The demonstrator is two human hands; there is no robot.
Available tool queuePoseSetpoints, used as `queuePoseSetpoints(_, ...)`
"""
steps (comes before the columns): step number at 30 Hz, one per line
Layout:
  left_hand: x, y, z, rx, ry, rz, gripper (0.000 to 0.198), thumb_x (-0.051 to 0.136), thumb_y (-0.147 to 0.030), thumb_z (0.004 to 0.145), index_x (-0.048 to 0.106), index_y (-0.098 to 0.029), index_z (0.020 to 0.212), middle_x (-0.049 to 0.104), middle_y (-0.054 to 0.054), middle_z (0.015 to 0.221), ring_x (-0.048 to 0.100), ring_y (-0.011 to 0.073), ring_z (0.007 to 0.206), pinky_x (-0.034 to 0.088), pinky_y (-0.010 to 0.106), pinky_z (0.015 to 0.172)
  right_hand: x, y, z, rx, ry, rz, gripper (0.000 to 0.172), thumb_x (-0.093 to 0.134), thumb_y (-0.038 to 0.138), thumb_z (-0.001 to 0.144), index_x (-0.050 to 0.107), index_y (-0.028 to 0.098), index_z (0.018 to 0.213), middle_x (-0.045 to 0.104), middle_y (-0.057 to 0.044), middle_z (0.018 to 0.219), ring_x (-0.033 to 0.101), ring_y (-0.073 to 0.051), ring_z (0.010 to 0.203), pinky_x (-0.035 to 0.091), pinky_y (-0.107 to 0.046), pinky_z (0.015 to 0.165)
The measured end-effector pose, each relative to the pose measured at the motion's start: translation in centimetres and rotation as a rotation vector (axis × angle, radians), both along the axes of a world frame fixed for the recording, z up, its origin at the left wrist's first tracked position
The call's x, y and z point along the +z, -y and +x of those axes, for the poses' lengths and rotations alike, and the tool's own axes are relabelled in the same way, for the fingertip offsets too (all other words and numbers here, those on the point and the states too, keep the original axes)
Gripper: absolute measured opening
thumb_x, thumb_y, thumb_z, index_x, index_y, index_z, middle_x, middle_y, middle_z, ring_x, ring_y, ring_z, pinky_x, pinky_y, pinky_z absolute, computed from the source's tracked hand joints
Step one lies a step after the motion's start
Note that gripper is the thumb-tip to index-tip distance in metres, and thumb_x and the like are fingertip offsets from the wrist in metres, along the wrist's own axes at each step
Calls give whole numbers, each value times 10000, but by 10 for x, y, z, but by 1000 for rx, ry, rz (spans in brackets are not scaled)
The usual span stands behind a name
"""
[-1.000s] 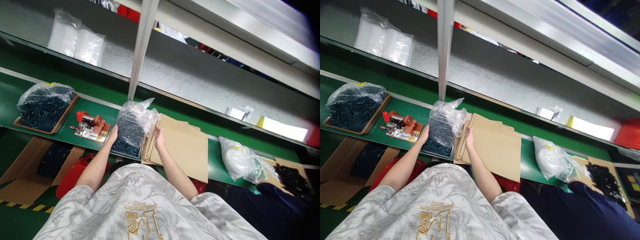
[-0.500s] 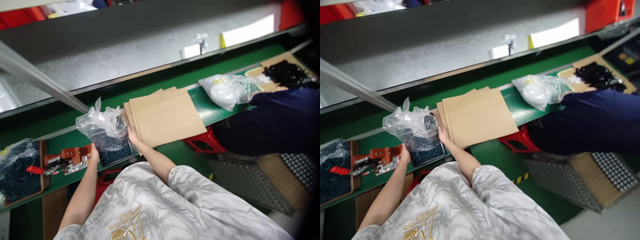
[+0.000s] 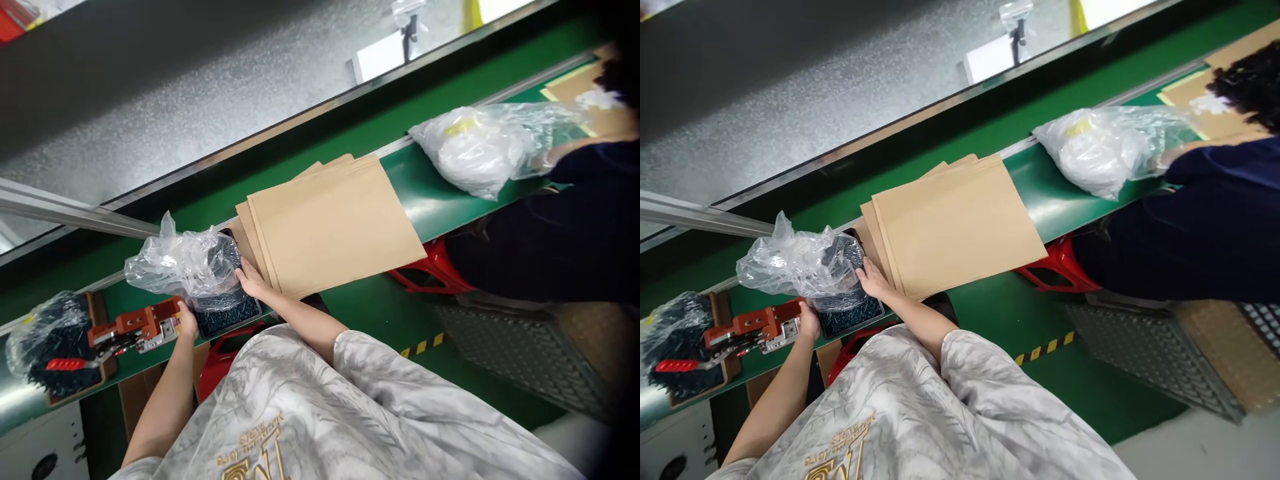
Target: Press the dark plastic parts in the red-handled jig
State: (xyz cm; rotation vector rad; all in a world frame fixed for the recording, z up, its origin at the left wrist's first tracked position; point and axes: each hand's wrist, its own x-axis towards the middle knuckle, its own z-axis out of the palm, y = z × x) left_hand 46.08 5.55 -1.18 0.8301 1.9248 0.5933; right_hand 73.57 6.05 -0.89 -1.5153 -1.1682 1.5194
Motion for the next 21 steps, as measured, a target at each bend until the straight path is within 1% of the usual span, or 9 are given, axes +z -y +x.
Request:
queuePoseSetpoints(2,3,10,3,58,-10,18,800,12,-631,988,475,-239,1509,544,93,1522,431,202,1469,341,409,1228,-2,0,0,-20,4,-19,854,242,714,995,224,152,1637,198,-80,1706,156,-241,1586,95,-416,1304)
queuePoseSetpoints(4,5,20,5,105,-22,30,797,-2,-611,998,415,-205,1543,499,117,1557,434,203,1468,349,399,1225,-5,0,3,22,-23,-30,865,252,727,983,244,155,1631,219,-78,1701,163,-231,1585,98,-398,1302)
queuePoseSetpoints(7,6,36,7,179,-63,48,755,0,-545,1026,377,-154,1551,505,152,1546,455,211,1455,360,385,1220,-10,1,14,45,-10,-42,818,272,683,990,314,144,1603,278,-98,1681,209,-234,1572,124,-395,1294)
queuePoseSetpoints(10,4,63,5,261,-153,72,662,80,-471,1062,415,-110,1504,556,171,1491,512,220,1407,379,358,1204,-17,7,31,-42,96,-43,680,335,580,995,458,152,1509,465,-138,1569,389,-272,1479,251,-441,1246)
queuePoseSetpoints(12,2,90,5,321,-254,84,617,125,-457,1071,446,-99,1459,565,171,1470,536,221,1370,383,340,1193,-22,17,45,-16,130,-9,561,378,508,982,568,169,1387,621,-142,1393,554,-277,1307,384,-441,1152)
queuePoseSetpoints(14,1,123,10,378,-372,70,603,134,-477,1069,460,-114,1423,553,164,1464,528,223,1353,368,347,1198,-26,32,56,96,123,34,452,401,450,966,655,187,1231,714,-115,1181,653,-260,1092,484,-409,1020)
queuePoseSetpoints(16,-1,161,22,408,-461,21,600,122,-497,1063,473,-138,1390,546,162,1447,506,235,1354,353,386,1203,-26,53,65,257,94,60,360,446,413,941,702,205,1087,740,-73,993,678,-233,893,528,-370,888)
queuePoseSetpoints(18,-3,200,42,385,-483,-52,564,144,-484,1065,521,-156,1325,573,161,1390,510,245,1336,371,432,1183,-20,75,67,422,69,84,297,486,378,923,713,216,1025,729,-34,874,659,-201,746,531,-331,783)
queuePoseSetpoints(21,-12,258,79,240,-379,-178,404,372,-460,1050,615,-163,1176,658,123,1200,615,240,1164,484,470,1062,-1,99,62,582,120,163,284,495,330,943,691,219,1117,715,-8,831,648,-176,717,513,-296,749)
